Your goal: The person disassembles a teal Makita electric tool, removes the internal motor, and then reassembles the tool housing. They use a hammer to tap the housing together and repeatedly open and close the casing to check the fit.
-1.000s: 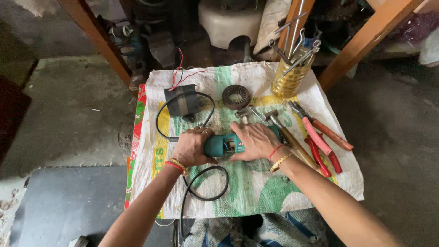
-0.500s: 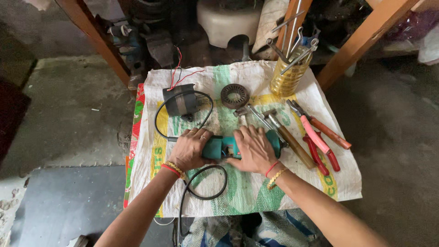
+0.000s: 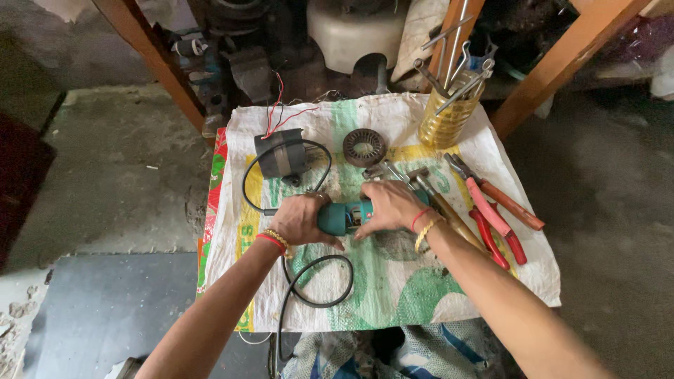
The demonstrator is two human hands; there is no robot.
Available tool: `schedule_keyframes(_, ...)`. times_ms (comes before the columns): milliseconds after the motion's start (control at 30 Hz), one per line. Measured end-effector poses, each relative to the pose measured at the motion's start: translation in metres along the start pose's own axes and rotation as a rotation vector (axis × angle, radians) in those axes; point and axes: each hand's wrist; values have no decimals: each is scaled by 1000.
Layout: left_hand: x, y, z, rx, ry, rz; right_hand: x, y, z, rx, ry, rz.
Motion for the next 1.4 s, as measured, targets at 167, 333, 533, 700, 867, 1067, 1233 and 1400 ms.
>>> schedule_keyframes(167, 3, 0, -12, 71, 45, 90, 26, 6, -43, -278, -63, -128)
schedule_keyframes(333, 3, -1, -11, 132, 45, 134, 25, 5, -33, -253, 60, -238)
schedule_keyframes(533, -8, 1, 15, 215, -107, 112, 42, 15, 32, 197, 240, 177)
schedule_keyframes(700, -13, -12, 15, 228, 49, 155, 40, 11, 28, 143, 105, 184)
schedule_keyframes(867, -14, -19, 7, 244, 53, 161, 41, 16, 25, 105, 30, 85)
schedule_keyframes(1067, -17, -15, 10, 228, 13, 163, 25, 13, 47, 209, 89, 41)
schedule_keyframes(1233, -14, -15, 19, 245, -45, 59, 15, 11, 65, 209, 74, 105)
schedule_keyframes(1400, -9, -24, 40, 437, -239, -123, -1, 0, 83, 564, 247, 176)
Point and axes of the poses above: each hand's wrist, its own z-axis away from the middle knuckle, its own y-axis out of the back of the hand, x = y × z, and after that the axes turned 3 degrees about x, right-handed
